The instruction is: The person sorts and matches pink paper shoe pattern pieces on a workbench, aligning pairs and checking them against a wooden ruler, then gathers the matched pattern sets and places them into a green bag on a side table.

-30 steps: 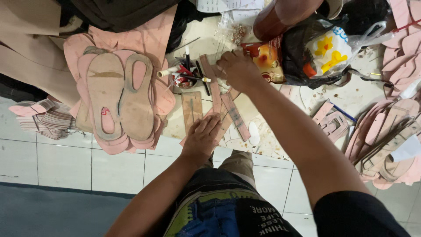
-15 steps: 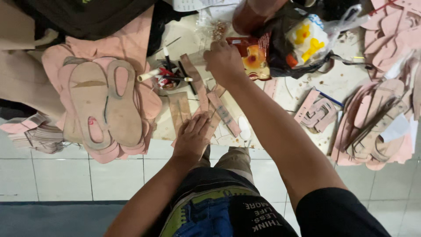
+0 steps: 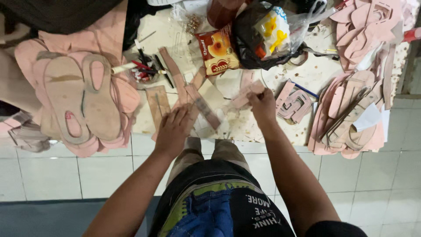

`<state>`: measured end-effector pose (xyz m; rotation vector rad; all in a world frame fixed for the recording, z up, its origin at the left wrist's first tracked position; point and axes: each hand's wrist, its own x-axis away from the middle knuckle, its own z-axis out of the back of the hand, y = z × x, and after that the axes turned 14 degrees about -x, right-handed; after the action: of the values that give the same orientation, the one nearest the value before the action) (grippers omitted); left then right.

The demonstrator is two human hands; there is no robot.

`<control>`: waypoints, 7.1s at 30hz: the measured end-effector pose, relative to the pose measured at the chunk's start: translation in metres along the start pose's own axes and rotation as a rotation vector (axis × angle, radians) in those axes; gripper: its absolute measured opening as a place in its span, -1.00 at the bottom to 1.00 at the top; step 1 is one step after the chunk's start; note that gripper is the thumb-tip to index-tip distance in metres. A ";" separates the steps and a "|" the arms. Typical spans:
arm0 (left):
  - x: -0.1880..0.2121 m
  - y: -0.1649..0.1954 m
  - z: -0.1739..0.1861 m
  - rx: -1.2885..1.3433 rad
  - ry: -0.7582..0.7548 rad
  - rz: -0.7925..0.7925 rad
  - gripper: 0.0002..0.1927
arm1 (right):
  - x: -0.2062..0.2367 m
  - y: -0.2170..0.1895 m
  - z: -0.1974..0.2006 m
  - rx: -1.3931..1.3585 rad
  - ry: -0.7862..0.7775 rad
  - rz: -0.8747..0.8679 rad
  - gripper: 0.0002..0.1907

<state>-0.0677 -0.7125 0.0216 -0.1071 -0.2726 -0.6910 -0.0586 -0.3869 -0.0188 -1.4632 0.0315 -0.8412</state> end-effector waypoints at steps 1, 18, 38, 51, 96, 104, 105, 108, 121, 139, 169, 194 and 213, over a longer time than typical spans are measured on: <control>0.000 0.005 0.000 0.084 -0.020 0.040 -0.29 | -0.005 -0.001 0.005 0.188 0.055 0.226 -0.50; -0.047 0.050 -0.004 0.391 0.210 0.716 -0.48 | 0.050 -0.009 -0.066 0.626 -0.528 0.345 -0.70; -0.077 0.038 -0.013 0.381 -0.151 0.757 -0.64 | 0.040 0.006 0.138 0.206 -0.026 -0.102 -0.62; -0.047 0.028 0.001 0.449 0.172 0.748 -0.75 | 0.037 0.018 0.101 0.625 -0.456 0.305 -0.61; -0.054 0.171 0.067 1.695 -0.120 0.181 -0.55 | 0.075 -0.080 0.122 -0.410 -0.655 -0.083 -0.92; -0.048 0.157 0.039 2.110 -0.084 0.463 -0.62 | -0.025 -0.053 0.316 -0.198 0.383 0.377 -0.86; -0.046 0.154 0.035 2.185 -0.099 0.495 -0.62 | -0.039 -0.045 0.334 -0.143 0.484 0.393 -0.80; -0.044 0.155 0.023 2.176 -0.014 0.478 -0.66 | -0.055 -0.032 0.375 0.528 0.635 0.475 -0.79; -0.050 0.198 -0.013 2.079 0.213 0.519 -0.81 | 0.069 -0.036 0.140 0.173 -0.840 0.059 -0.75; -0.045 0.201 0.041 1.124 -0.062 0.344 -0.71 | 0.072 0.015 0.250 -0.171 -0.031 0.152 -0.90; -0.006 0.159 0.011 0.612 0.388 0.956 -0.37 | 0.072 -0.025 0.140 -0.160 -0.655 0.172 -0.66; -0.018 0.193 0.042 1.178 0.058 0.605 -0.75 | 0.061 0.053 0.331 -0.585 0.476 0.180 -0.67; -0.125 0.265 0.041 1.884 -0.304 0.241 -0.67 | 0.039 0.008 0.285 -0.224 0.207 0.261 -0.92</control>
<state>0.0015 -0.4251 0.0238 1.5356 -1.0758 0.0378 0.1165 -0.1661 0.0378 -1.5339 0.4759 -0.7883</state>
